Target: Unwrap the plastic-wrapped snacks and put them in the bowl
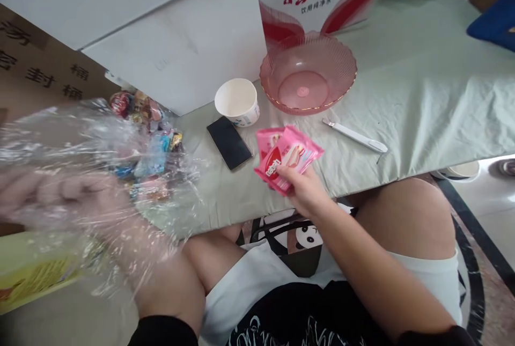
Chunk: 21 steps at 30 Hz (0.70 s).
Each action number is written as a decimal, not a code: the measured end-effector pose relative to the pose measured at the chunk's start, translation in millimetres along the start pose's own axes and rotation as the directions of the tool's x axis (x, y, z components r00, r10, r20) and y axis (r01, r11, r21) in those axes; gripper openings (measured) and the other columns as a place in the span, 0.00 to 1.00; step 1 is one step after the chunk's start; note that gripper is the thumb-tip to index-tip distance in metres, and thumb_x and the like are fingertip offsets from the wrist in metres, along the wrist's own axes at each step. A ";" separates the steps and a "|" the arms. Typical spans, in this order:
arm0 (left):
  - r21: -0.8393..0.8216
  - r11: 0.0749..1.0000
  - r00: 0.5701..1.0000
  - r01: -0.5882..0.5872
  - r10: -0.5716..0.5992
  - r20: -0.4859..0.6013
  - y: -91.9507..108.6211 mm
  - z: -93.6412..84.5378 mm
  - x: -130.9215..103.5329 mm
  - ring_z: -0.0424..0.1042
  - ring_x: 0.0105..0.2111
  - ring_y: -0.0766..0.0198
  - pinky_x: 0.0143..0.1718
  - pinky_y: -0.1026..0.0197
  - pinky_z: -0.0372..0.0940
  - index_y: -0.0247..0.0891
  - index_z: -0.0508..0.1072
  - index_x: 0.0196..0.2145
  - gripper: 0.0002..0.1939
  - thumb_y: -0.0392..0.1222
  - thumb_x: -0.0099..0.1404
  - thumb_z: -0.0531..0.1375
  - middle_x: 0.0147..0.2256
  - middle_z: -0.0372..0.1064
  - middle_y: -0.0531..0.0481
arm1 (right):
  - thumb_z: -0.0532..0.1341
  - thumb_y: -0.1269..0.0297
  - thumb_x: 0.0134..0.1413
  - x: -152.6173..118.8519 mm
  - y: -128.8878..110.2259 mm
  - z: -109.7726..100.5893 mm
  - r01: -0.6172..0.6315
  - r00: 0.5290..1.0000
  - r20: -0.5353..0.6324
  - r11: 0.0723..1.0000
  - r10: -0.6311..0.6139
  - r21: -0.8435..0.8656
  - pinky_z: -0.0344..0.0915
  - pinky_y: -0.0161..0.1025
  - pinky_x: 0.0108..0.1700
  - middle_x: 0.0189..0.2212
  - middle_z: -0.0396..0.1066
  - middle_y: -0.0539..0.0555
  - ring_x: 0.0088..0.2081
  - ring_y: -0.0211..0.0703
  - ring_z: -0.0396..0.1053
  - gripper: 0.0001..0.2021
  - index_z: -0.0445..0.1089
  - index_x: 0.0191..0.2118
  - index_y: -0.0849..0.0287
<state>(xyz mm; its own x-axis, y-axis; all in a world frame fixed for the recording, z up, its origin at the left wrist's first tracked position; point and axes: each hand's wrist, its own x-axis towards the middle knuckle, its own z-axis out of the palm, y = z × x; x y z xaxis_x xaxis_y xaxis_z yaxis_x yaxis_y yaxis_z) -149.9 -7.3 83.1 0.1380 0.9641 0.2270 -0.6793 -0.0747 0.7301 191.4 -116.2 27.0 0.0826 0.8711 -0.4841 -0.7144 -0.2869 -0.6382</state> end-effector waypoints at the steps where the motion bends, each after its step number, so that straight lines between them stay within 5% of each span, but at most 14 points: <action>1: -0.211 0.962 0.980 -0.172 0.189 0.067 -5.3 -4.9 5.4 0.59 0.14 0.76 0.14 0.70 0.54 0.50 0.72 0.31 0.12 0.58 0.64 0.61 0.21 0.75 0.71 | 0.76 0.61 0.36 2.6 -18.1 4.9 0.118 0.992 -0.041 0.989 -0.122 -0.086 0.74 0.38 0.28 0.34 0.79 0.50 0.33 0.45 0.78 0.21 0.73 0.39 0.54; 4: -0.428 0.889 0.972 -0.162 0.220 0.087 -29.7 -1.3 13.3 0.56 0.11 0.78 0.13 0.70 0.51 0.41 0.66 0.31 0.17 0.57 0.68 0.57 0.19 0.74 0.67 | 0.74 0.58 0.42 11.5 -80.8 21.1 0.365 0.909 -0.070 0.864 -0.412 -0.347 0.71 0.39 0.26 0.37 0.77 0.50 0.35 0.45 0.76 0.18 0.71 0.39 0.52; 7: -0.408 0.912 0.993 -0.050 0.087 0.074 -50.4 26.1 5.1 0.44 0.09 0.75 0.17 0.68 0.54 0.40 0.60 0.28 0.20 0.57 0.67 0.58 0.13 0.62 0.67 | 0.70 0.49 0.52 12.1 -121.7 22.0 0.343 0.869 -0.006 0.611 -0.495 -0.713 0.74 0.48 0.35 0.49 0.76 0.54 0.47 0.54 0.75 0.19 0.71 0.48 0.48; 9: -0.313 0.949 0.998 -0.026 0.040 0.038 -57.6 50.6 -5.3 0.37 0.12 0.73 0.26 0.64 0.63 0.41 0.55 0.26 0.19 0.52 0.68 0.57 0.10 0.43 0.68 | 0.69 0.48 0.54 6.2 -121.3 9.1 0.285 0.734 -0.024 0.340 -0.679 -0.897 0.73 0.57 0.48 0.58 0.70 0.55 0.58 0.59 0.68 0.21 0.69 0.51 0.46; 10: -0.244 0.970 0.998 0.024 -0.010 0.059 -60.0 62.8 -10.7 0.35 0.13 0.72 0.29 0.60 0.67 0.41 0.53 0.25 0.20 0.50 0.67 0.57 0.11 0.35 0.67 | 0.68 0.48 0.54 2.4 -113.2 0.0 0.290 0.701 -0.008 0.295 -0.714 -0.911 0.71 0.61 0.53 0.57 0.70 0.57 0.58 0.59 0.69 0.23 0.68 0.53 0.46; 12: -0.130 0.978 0.972 0.161 -0.135 0.192 -64.7 84.4 -20.9 0.39 0.12 0.70 0.28 0.53 0.72 0.42 0.51 0.21 0.23 0.50 0.64 0.60 0.11 0.29 0.65 | 0.66 0.50 0.57 -4.7 -87.1 -17.9 0.391 0.746 0.084 0.332 -0.661 -0.859 0.68 0.64 0.57 0.52 0.71 0.59 0.55 0.58 0.71 0.22 0.66 0.55 0.49; 14: -0.127 0.931 0.884 0.342 -0.274 0.378 -72.0 100.6 -31.6 0.46 0.11 0.67 0.23 0.50 0.73 0.42 0.52 0.18 0.26 0.53 0.62 0.62 0.11 0.35 0.61 | 0.66 0.50 0.58 -9.8 -58.0 -27.4 0.508 0.769 0.277 0.288 -0.576 -0.812 0.65 0.64 0.62 0.56 0.70 0.59 0.61 0.57 0.67 0.23 0.66 0.57 0.49; 16: -0.243 0.797 0.749 0.553 -0.348 0.564 -82.7 110.6 -43.8 0.57 0.13 0.63 0.21 0.48 0.74 0.42 0.55 0.16 0.25 0.54 0.61 0.62 0.14 0.47 0.56 | 0.70 0.49 0.54 -12.1 -35.2 -23.6 0.624 0.776 0.508 0.342 -0.373 -0.703 0.59 0.61 0.68 0.66 0.62 0.59 0.69 0.57 0.58 0.34 0.61 0.64 0.47; 19: -0.318 0.508 0.551 0.801 -0.415 0.724 -98.6 114.5 -58.7 0.75 0.25 0.51 0.23 0.42 0.77 0.41 0.57 0.17 0.25 0.56 0.59 0.63 0.22 0.65 0.48 | 0.76 0.50 0.43 -9.9 -19.3 -1.0 0.633 0.679 0.732 0.549 -0.057 -0.546 0.61 0.55 0.67 0.69 0.58 0.59 0.70 0.57 0.57 0.50 0.54 0.70 0.47; 21: -0.221 0.436 0.450 0.873 -0.539 0.712 -103.6 110.2 -58.7 0.79 0.32 0.44 0.25 0.39 0.77 0.40 0.56 0.19 0.27 0.58 0.55 0.66 0.26 0.72 0.45 | 0.75 0.52 0.47 -6.6 -17.3 12.2 0.508 0.600 0.787 0.693 0.142 -0.512 0.72 0.48 0.55 0.56 0.73 0.58 0.57 0.51 0.72 0.38 0.65 0.63 0.51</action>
<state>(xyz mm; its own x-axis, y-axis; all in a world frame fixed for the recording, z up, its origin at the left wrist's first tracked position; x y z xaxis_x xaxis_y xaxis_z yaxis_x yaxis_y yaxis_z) -8.2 -84.2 65.1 0.9416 0.2921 0.1674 -0.3348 0.8651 0.3736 194.8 -112.1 48.6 -0.5989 0.7957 0.0903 -0.0973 0.0397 -0.9945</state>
